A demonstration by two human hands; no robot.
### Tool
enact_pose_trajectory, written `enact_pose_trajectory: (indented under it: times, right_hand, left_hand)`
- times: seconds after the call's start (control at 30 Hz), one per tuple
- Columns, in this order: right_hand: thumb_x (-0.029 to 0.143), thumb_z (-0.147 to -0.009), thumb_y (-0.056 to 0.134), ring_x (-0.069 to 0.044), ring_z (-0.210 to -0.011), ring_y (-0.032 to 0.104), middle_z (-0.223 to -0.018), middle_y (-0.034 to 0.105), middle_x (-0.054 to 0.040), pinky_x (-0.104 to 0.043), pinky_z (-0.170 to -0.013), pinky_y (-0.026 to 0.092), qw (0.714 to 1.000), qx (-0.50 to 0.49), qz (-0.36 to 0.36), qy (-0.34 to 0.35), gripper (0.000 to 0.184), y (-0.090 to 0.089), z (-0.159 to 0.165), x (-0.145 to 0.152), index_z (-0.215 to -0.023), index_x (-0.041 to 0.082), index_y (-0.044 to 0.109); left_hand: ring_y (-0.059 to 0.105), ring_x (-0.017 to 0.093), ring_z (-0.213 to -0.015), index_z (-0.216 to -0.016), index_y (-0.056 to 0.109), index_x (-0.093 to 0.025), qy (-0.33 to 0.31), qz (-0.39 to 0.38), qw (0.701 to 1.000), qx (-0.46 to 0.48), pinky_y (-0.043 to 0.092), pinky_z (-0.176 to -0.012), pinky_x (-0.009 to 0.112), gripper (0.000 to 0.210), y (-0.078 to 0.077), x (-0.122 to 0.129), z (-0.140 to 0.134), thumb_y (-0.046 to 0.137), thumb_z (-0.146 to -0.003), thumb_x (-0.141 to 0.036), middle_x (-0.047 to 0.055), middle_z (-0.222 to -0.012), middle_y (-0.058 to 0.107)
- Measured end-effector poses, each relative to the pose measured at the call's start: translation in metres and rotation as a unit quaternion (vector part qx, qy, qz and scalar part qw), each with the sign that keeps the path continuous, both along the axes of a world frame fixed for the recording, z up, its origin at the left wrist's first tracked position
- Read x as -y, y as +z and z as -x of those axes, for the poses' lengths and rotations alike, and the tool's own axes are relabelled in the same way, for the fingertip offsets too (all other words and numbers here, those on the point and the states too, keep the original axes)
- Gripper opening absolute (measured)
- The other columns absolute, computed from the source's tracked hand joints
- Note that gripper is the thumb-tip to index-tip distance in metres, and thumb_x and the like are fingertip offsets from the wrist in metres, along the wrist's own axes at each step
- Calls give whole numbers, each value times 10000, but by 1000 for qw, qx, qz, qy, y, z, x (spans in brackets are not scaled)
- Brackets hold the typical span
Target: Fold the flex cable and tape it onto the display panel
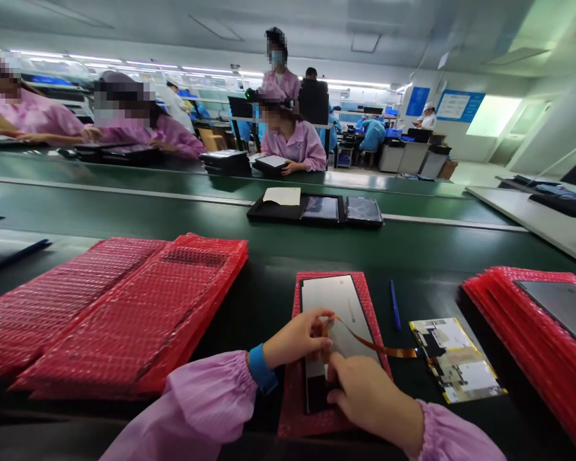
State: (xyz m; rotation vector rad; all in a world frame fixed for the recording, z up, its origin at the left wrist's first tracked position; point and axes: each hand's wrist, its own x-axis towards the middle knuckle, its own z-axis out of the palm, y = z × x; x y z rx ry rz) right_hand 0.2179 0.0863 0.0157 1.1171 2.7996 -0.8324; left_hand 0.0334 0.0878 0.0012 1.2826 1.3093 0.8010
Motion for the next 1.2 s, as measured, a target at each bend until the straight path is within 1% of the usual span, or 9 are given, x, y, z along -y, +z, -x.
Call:
enact_pose_trajectory:
  times: [0.17,0.27,0.37,0.5,0.7,0.83,0.93,1.0,1.2]
  right_hand:
    - [178,-763,759,-202,-655,628,-694,661,17,-279,-583,378,996,-63,-55,-11,118,2,-10,-10,-787,197,645]
    - [360,-968,532,-183,-679,585,-745,604,-9,-292,-651,442,969,-139,-142,-146,232,2,-27,-56,-838,181,601]
    - [374,-986,510,-227,-773,584,-865,595,-53,-396,-757,463,916,-168,-206,-301,282,-8,-43,-110,-1114,132,577]
    - [525,-941,574,-197,-692,567,-778,584,-16,-379,-727,475,897,-250,-180,-318,374,-18,-57,-138,-1002,162,639]
    - [473,-953,344,-195,-646,538,-717,522,3,-303,-574,453,822,-485,-68,-291,378,10,-63,-72,-1140,206,536]
    - [508,-856,658,-139,-462,477,-548,522,25,-227,-426,369,848,-474,72,-227,342,-3,-30,-11,-723,209,561]
    - [634,-940,491,-122,-354,391,-449,472,46,-220,-360,296,860,-447,139,-204,483,-27,-4,12,-746,200,575]
    - [648,-961,443,-124,-351,401,-473,515,44,-223,-367,288,866,-431,145,-207,484,-38,4,15,-826,201,568]
    - [682,-878,573,-154,-392,447,-415,433,64,-275,-474,352,887,-386,71,-242,529,-39,2,10,-619,247,421]
  left_hand:
    - [562,115,-509,-1239,559,-118,29,-42,999,-14,443,-494,240,533,1,-3,0,625,-712,-151,-40,-717,590]
    - [596,132,-636,-1215,588,-120,78,-100,991,-38,467,-620,252,450,5,-6,1,582,-768,-174,-18,-739,615]
    - [618,149,-669,-1271,564,-135,111,-144,982,-56,480,-649,267,430,15,-3,5,496,-870,-278,-2,-739,635]
    - [658,208,-772,-1265,589,-148,162,-174,964,-117,519,-749,357,437,29,25,10,443,-916,-366,65,-853,701]
    - [509,358,-1286,-1344,557,-96,174,-147,937,-264,351,-1115,550,715,21,91,-10,749,-719,-386,196,-1374,593]
    - [309,347,-1456,-1485,354,-76,73,-89,916,-385,224,-1209,556,1105,10,98,-19,830,-593,-522,181,-1563,372]
    - [191,329,-1499,-1518,231,-41,47,-83,905,-414,166,-1227,550,1228,2,92,-16,795,-587,-609,180,-1608,239]
    - [149,329,-1506,-1523,196,-29,40,-91,902,-420,160,-1227,553,1249,-2,90,-13,773,-595,-634,185,-1615,197]
    - [134,357,-1502,-1532,199,-54,28,-116,908,-401,145,-1215,605,1186,-8,91,-11,742,-634,-605,200,-1609,205]
